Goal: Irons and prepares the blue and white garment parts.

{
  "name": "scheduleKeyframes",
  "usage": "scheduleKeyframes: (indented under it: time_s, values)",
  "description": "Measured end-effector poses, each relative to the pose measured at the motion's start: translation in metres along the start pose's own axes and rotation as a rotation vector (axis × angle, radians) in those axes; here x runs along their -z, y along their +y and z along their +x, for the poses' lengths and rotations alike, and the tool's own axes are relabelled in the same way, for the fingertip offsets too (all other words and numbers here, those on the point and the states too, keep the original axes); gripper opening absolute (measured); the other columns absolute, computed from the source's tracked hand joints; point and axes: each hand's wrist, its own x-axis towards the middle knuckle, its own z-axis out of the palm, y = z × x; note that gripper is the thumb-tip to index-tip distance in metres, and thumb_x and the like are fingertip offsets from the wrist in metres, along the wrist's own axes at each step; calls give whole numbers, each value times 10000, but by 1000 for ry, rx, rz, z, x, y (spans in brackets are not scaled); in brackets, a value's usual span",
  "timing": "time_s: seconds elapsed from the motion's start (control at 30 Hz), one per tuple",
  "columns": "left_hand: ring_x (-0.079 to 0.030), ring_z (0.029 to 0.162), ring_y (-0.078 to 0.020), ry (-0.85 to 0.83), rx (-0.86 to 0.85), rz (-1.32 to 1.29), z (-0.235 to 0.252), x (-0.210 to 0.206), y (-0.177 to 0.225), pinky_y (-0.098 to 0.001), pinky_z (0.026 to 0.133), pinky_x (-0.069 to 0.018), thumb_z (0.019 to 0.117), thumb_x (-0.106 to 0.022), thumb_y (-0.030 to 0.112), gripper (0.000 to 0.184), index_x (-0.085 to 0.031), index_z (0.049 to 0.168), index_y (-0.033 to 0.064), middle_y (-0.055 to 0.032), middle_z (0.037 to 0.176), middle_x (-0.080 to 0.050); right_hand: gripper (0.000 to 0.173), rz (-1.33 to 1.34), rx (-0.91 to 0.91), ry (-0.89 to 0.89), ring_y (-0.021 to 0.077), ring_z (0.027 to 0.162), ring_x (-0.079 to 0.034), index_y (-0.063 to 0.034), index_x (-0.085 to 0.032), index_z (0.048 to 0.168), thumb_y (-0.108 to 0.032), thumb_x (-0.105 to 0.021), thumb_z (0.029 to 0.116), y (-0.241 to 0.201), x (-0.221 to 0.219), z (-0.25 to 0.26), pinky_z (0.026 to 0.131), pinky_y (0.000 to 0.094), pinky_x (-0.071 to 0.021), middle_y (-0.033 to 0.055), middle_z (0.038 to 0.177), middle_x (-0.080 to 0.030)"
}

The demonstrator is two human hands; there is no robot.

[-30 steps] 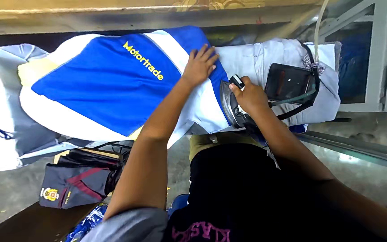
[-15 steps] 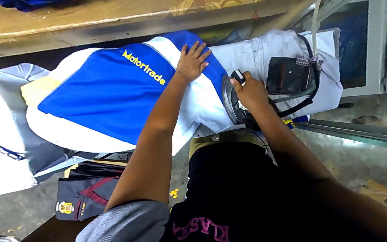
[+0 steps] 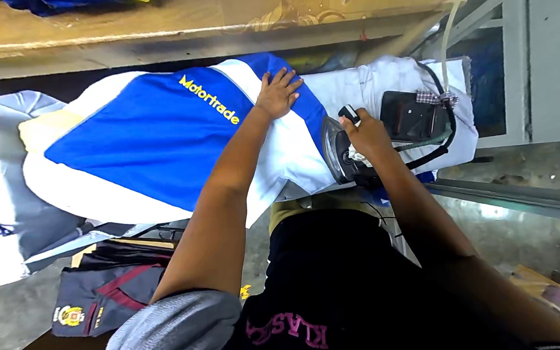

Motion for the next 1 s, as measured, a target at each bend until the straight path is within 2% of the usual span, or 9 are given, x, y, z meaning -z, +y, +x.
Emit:
scheduleKeyframes:
  time_s: [0.1, 0.27, 0.33, 0.4, 0.47, 0.63, 0.8, 0.9, 1.0]
  values:
    - [-184, 1578, -352, 13, 10, -97, 1, 8, -1, -702, 1199, -70, 1114, -321, 260, 484, -431, 1575, 161, -100, 1673, -326, 596, -14, 55, 49, 488, 1064, -672, -60, -512, 1455, -521, -440, 1084, -8, 6, 4, 897, 671, -498, 291, 1110, -692]
    - [-227, 1571, -325, 24, 34, -259, 1, 18, -2, -675, 1208, -94, 1078, -352, 100, 514, -378, 1591, 99, -126, 1662, -341, 583, -38, 121, 38, 454, 1096, -674, -79, -522, 1445, -526, -452, 1077, -50, 7, 28, 900, 652, -507, 260, 1148, -694]
    - [-310, 1537, -348, 75, 62, -346, 1, 24, -5, -624, 1224, -161, 1017, -399, -13, 561, -386, 1575, 49, -177, 1625, -390, 576, -45, 118, 33, 432, 1114, -674, -88, -526, 1441, -528, -453, 1076, -65, 5, 40, 906, 634, -512, 241, 1164, -696]
    - [-402, 1492, -314, 136, 101, -466, 0, 23, -11, -502, 1243, -266, 988, -411, -59, 578, -405, 1559, 30, -172, 1579, -459, 577, -30, 111, 57, 417, 1139, -668, -91, -534, 1439, -531, -454, 1074, -74, 4, 51, 925, 621, -510, 228, 1183, -695]
    - [-436, 1468, -279, 175, 119, -590, 2, 23, -15, -417, 1225, -320, 980, -392, -83, 590, -377, 1563, 11, -180, 1550, -487, 567, -21, 121, 80, 392, 1153, -667, -101, -532, 1441, -526, -467, 1071, -83, 6, 60, 939, 603, -511, 208, 1196, -696]
    - [-501, 1405, -245, 233, 160, -742, 0, 23, -21, -376, 1173, -378, 953, -380, -111, 639, -323, 1579, 3, -187, 1495, -538, 567, -178, 300, -43, 472, 1074, -679, -78, -523, 1442, -505, -487, 1071, -71, 1, 40, 878, 662, -521, 266, 1132, -694]
    - [-575, 1291, -204, 301, 166, -934, 4, 18, -29, -312, 1098, -435, 949, -382, -87, 623, -286, 1563, -56, -226, 1422, -567, 547, -224, 337, -78, 446, 1083, -685, -101, -544, 1432, -506, -493, 1067, -75, -1, 44, 880, 640, -522, 239, 1139, -705]
    - [-580, 1277, -192, 307, 180, -915, 4, 16, -27, -304, 1091, -438, 960, -372, -75, 602, -303, 1558, -51, -215, 1407, -579, 537, -246, 392, -125, 433, 1081, -686, -102, -536, 1428, -499, -498, 1068, -78, 1, 46, 883, 625, -528, 227, 1134, -703]
    - [-569, 1307, -214, 281, 202, -827, 3, 21, -23, -331, 1112, -425, 974, -364, -73, 571, -345, 1543, -42, -209, 1414, -586, 524, -317, 584, -180, 465, 986, -701, -78, -580, 1378, -484, -547, 1048, -48, -4, 32, 806, 658, -537, 244, 1050, -712]
